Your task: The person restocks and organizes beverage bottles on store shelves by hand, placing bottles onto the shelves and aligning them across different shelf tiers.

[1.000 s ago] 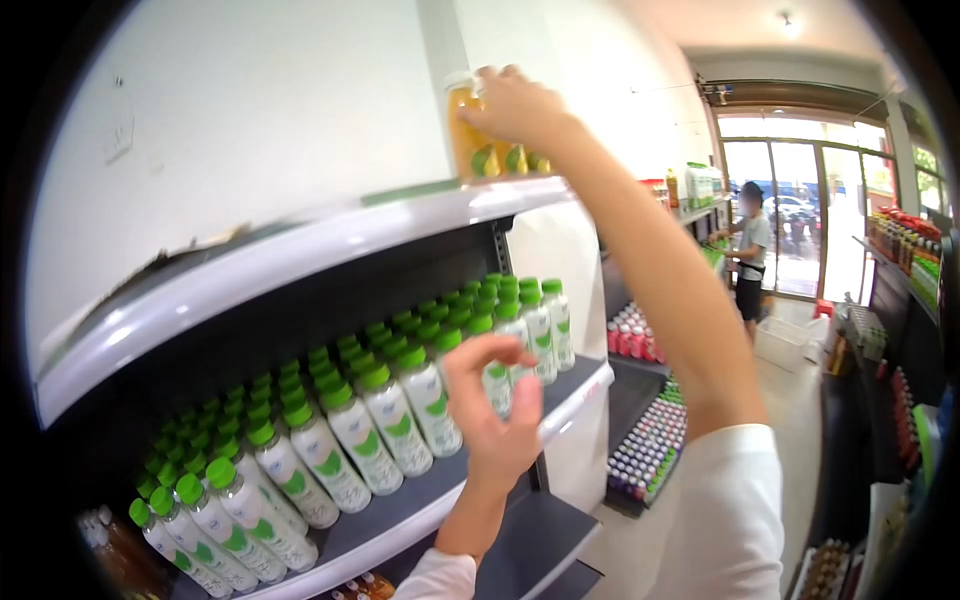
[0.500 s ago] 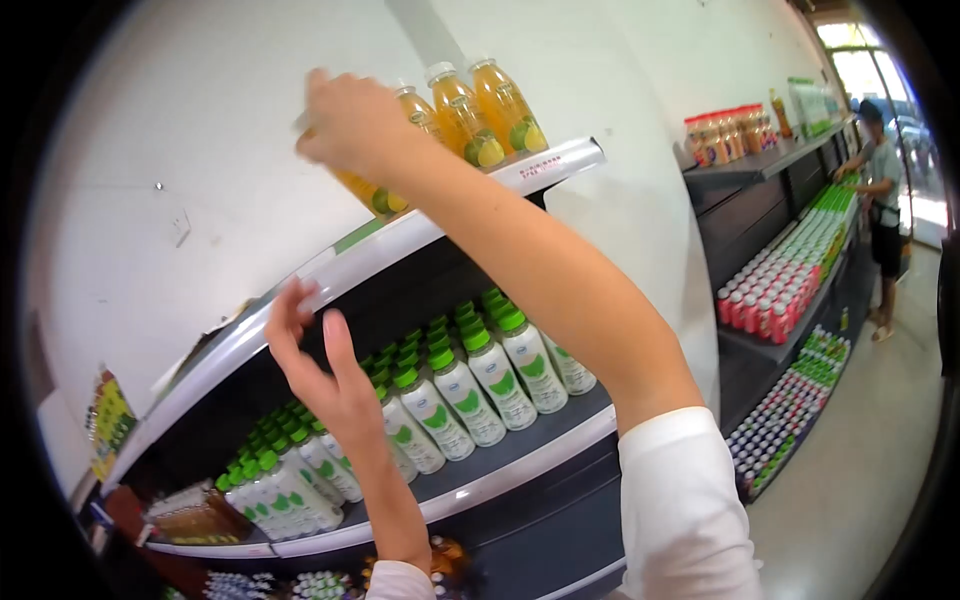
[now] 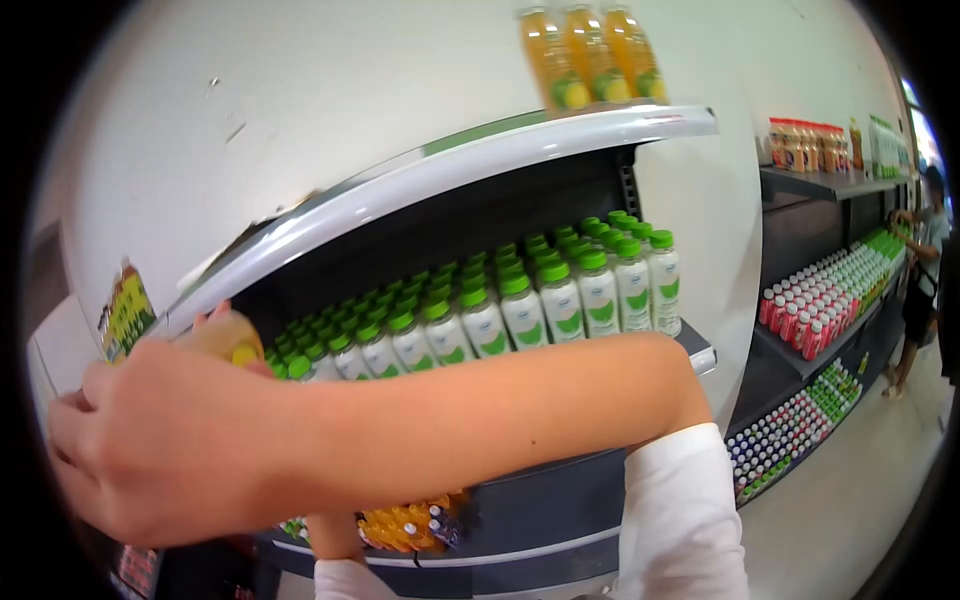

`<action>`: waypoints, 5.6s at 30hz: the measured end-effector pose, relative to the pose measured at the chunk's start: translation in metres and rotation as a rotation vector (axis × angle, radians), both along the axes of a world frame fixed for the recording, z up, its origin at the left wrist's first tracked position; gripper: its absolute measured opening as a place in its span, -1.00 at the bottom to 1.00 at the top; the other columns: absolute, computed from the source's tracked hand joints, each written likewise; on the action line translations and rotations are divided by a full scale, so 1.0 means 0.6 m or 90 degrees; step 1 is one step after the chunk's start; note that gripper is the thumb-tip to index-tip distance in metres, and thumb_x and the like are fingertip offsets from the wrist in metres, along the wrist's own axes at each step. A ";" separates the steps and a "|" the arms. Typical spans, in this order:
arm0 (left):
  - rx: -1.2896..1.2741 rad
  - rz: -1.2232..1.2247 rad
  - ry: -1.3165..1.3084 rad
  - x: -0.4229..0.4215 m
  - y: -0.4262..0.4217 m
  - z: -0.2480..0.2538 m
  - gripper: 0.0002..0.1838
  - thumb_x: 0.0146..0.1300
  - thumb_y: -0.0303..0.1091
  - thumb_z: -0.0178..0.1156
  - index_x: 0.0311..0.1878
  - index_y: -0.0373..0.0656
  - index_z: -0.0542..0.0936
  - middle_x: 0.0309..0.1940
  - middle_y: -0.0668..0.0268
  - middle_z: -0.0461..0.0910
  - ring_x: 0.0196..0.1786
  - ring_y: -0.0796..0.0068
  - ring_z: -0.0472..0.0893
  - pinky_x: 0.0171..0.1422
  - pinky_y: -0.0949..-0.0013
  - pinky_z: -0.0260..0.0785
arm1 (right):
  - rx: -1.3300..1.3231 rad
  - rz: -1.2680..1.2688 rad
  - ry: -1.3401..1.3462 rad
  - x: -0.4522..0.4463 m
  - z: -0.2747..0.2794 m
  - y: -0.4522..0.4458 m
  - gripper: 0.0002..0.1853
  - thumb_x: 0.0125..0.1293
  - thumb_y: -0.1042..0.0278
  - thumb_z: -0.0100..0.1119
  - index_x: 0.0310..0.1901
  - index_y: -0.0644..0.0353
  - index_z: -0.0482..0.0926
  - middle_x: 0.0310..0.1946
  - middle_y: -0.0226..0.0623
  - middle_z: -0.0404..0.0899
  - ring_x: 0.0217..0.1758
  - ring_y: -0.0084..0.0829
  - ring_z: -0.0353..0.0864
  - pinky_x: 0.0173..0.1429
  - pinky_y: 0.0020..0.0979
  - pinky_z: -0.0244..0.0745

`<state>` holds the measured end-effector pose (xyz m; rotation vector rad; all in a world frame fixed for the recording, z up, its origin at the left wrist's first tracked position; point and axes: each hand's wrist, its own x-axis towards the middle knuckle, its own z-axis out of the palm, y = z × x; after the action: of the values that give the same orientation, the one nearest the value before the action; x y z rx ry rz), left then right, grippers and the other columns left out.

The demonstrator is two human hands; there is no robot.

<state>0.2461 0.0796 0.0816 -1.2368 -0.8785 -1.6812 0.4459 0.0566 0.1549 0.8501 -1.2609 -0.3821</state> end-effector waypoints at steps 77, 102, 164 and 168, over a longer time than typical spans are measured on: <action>-0.708 0.101 0.070 -1.427 -0.485 -0.036 -0.42 0.50 -0.07 0.20 0.33 -0.37 0.44 0.03 -0.03 0.68 0.15 0.23 0.64 0.33 0.26 0.39 | -0.359 -0.523 -0.883 -1.580 -0.063 -0.185 -0.43 0.19 -0.10 0.29 -0.14 0.40 0.74 -0.21 0.07 0.76 -0.13 -0.07 0.78 -0.07 -0.13 0.65; -0.094 -0.181 0.586 -1.242 -0.549 -0.125 -0.76 0.53 -0.14 0.08 0.03 -0.10 0.45 -0.32 0.18 0.58 -0.39 0.27 0.52 -0.21 0.00 0.39 | -0.319 -0.408 -0.804 -1.429 -0.091 -0.241 -0.09 0.44 -0.51 -0.16 0.35 0.28 0.51 0.27 0.16 0.54 0.37 0.12 0.49 0.40 0.02 0.44; 0.068 -0.242 0.047 0.388 0.362 0.131 -0.51 0.37 0.00 0.21 -0.01 -0.35 0.62 -0.14 0.03 0.68 -0.14 0.09 0.70 -0.02 0.04 0.59 | -0.468 -0.749 0.128 0.243 0.165 0.424 -0.66 0.10 0.15 0.32 -0.16 0.19 0.72 -0.04 -0.06 0.66 0.06 -0.03 0.67 0.11 -0.06 0.60; -0.033 0.064 0.035 0.400 0.310 0.130 -0.57 0.41 -0.06 0.18 0.07 -0.26 0.62 -0.03 0.04 0.66 -0.04 0.00 0.65 0.15 -0.14 0.42 | -0.353 -0.713 0.223 0.239 0.155 0.439 -0.65 0.09 0.14 0.35 -0.15 0.20 0.71 -0.04 -0.09 0.62 0.09 -0.06 0.64 0.12 -0.08 0.60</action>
<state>0.4862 0.2653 0.1595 -1.2479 -0.9406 -1.5463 0.5890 0.3200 0.2480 -0.4567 -1.3111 -0.9535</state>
